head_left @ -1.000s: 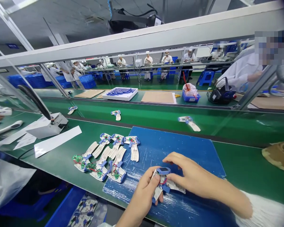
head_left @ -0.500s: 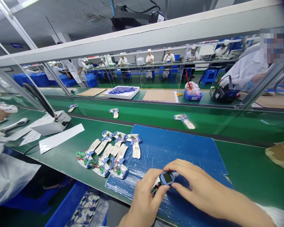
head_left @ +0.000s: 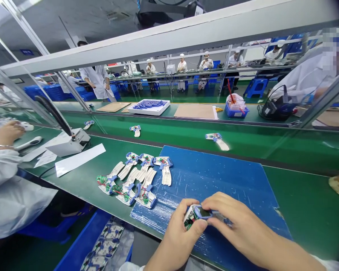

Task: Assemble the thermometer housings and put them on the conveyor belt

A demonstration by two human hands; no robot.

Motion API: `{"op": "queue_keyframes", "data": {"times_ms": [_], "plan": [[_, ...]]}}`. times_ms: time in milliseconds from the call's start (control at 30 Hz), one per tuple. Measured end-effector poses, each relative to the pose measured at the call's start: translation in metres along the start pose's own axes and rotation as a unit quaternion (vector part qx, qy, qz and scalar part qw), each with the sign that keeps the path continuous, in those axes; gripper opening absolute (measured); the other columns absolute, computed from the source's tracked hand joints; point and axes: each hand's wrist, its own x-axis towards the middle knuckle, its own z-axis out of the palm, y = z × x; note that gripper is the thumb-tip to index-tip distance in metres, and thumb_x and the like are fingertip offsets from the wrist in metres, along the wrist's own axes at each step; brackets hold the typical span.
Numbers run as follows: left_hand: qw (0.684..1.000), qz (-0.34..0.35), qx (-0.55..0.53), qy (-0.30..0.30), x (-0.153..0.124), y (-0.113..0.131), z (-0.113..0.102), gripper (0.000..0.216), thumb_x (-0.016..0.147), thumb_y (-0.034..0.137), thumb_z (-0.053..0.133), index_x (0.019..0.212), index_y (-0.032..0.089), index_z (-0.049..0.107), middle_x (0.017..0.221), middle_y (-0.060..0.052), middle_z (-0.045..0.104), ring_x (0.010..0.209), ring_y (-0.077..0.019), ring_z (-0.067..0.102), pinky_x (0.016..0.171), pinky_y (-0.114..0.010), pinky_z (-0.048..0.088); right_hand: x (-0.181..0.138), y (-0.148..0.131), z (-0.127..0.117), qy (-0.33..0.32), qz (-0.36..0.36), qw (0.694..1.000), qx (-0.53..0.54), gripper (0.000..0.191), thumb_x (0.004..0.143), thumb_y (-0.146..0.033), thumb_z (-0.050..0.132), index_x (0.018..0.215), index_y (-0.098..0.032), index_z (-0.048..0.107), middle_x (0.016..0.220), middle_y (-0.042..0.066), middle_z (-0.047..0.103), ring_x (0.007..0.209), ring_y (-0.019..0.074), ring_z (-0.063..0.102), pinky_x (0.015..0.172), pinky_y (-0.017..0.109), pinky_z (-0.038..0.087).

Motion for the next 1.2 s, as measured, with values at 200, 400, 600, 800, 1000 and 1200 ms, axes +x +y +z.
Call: {"op": "queue_keyframes", "data": {"times_ms": [200,400,600,800,1000,1200], "plan": [[1.000,-0.012,0.016,0.000,-0.001,-0.005,0.004,0.044,0.096,0.056,0.065,0.126,0.024,0.060,0.112,-0.005,0.065,0.102,-0.0208,0.058,0.093,-0.033,0.045,-0.007,0.001,0.014,0.053,-0.045,0.997,-0.037,0.025,0.109,-0.018,0.049,0.127,-0.032,0.057,0.120,0.001,0.068,0.108,0.0164,0.063,0.092,0.034,0.056],[1.000,-0.026,-0.006,0.007,-0.002,-0.015,0.006,0.046,0.095,0.057,0.065,0.124,0.022,0.061,0.103,-0.004,0.065,0.079,-0.0145,0.055,0.075,-0.028,0.046,-0.007,-0.001,0.026,0.124,-0.094,0.986,-0.064,0.023,0.107,-0.012,0.049,0.124,-0.024,0.060,0.120,0.007,0.067,0.108,0.0201,0.062,0.088,0.035,0.057],[0.998,-0.041,-0.044,0.031,-0.005,-0.018,0.010,0.053,0.093,0.059,0.067,0.128,0.020,0.058,0.083,0.000,0.063,0.064,-0.0119,0.052,0.059,-0.024,0.041,-0.006,-0.001,0.032,0.156,-0.122,0.978,-0.069,0.021,0.104,-0.005,0.050,0.114,-0.017,0.063,0.104,0.008,0.066,0.092,0.0188,0.060,0.074,0.034,0.054],[0.999,-0.023,-0.006,0.047,-0.004,-0.018,0.012,0.051,0.093,0.058,0.067,0.128,0.021,0.063,0.111,-0.009,0.072,0.089,-0.0191,0.064,0.073,-0.027,0.051,-0.010,0.003,0.037,0.185,-0.126,0.973,-0.054,0.025,0.102,-0.001,0.052,0.117,-0.016,0.064,0.105,0.008,0.066,0.093,0.0177,0.059,0.074,0.033,0.053],[0.997,0.022,0.043,0.060,-0.003,-0.019,0.010,0.043,0.096,0.053,0.064,0.126,0.022,0.066,0.114,-0.009,0.074,0.108,-0.0244,0.068,0.101,-0.036,0.051,-0.008,0.003,0.037,0.172,-0.103,0.979,-0.027,0.024,0.104,-0.003,0.051,0.112,-0.020,0.066,0.100,0.006,0.065,0.090,0.0164,0.060,0.071,0.031,0.052],[0.994,0.056,0.068,0.063,-0.001,-0.013,0.009,0.038,0.098,0.050,0.062,0.123,0.023,0.070,0.119,-0.008,0.075,0.112,-0.0244,0.067,0.101,-0.033,0.050,-0.006,-0.001,0.035,0.210,-0.150,0.965,-0.054,0.025,0.100,0.000,0.052,0.116,-0.015,0.065,0.100,0.009,0.067,0.085,0.0181,0.059,0.068,0.033,0.051]]}}
